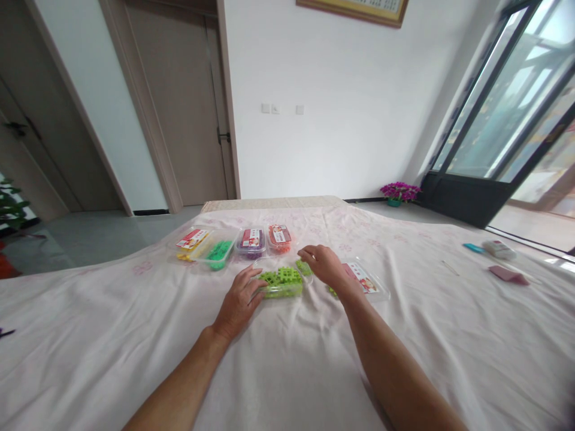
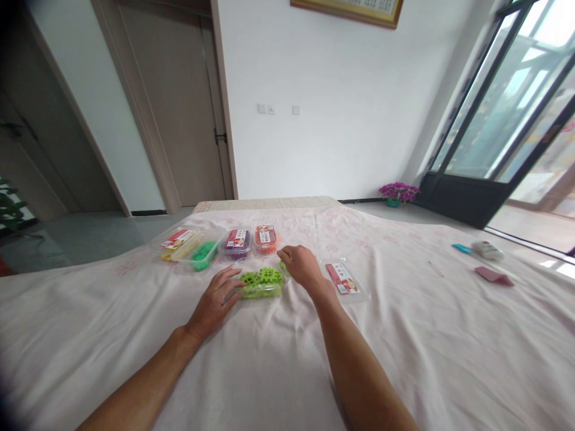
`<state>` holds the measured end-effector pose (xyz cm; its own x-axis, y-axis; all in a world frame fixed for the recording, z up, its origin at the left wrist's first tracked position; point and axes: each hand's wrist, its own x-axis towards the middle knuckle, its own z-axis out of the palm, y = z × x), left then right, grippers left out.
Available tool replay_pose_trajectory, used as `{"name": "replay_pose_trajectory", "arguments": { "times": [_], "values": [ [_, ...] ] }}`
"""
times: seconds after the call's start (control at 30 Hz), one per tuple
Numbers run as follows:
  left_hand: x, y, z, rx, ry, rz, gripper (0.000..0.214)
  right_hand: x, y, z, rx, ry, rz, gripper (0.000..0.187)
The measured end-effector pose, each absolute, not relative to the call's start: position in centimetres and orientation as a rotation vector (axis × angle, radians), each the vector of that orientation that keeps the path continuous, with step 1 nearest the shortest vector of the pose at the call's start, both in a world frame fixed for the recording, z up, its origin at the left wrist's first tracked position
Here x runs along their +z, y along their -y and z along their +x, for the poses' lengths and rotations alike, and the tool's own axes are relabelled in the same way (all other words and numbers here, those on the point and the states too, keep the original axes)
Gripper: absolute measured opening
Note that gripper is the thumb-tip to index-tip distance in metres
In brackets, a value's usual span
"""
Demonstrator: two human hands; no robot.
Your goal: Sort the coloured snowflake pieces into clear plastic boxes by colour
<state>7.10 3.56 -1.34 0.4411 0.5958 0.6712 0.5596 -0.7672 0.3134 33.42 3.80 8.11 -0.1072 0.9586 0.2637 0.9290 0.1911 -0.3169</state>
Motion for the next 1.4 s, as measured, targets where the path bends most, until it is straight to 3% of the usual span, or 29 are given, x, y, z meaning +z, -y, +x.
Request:
{"name": "replay_pose_trajectory", "arguments": {
  "times": [0.1, 0.37, 0.9, 1.07, 1.23, 1.4],
  "values": [
    [-1.4, -3.6, 7.1, 1.259, -1.043, 2.642, 0.017, 7.4, -4.4, 36.0, 0.064, 1.953, -1.901, 0.034],
    [-1.6, -3.8, 7.2, 1.270, -1.032, 2.642, 0.015, 4.3, -5.2, 40.5, 0.139, 1.894, -2.294, 0.051],
    [-1.7, -3.8, 7.2, 1.271, -1.031, 2.642, 0.015, 3.2, -5.6, 40.3, 0.039, 1.928, -2.336, 0.049],
    [-1.7, -3.8, 7.2, 1.272, -1.033, 2.636, 0.015, 4.4, -5.7, 39.4, 0.048, 1.839, -2.102, 0.053],
    [-1.6, -3.7, 7.1, 1.222, -1.061, 2.632, 0.018, 6.4, -5.1, 36.3, 0.179, 1.984, -1.681, 0.044],
    [-1.7, -3.6, 7.1, 1.217, -1.069, 2.586, 0.037, 7.5, -3.8, 32.6, 0.172, 2.081, -1.475, 0.046]
  ]
}}
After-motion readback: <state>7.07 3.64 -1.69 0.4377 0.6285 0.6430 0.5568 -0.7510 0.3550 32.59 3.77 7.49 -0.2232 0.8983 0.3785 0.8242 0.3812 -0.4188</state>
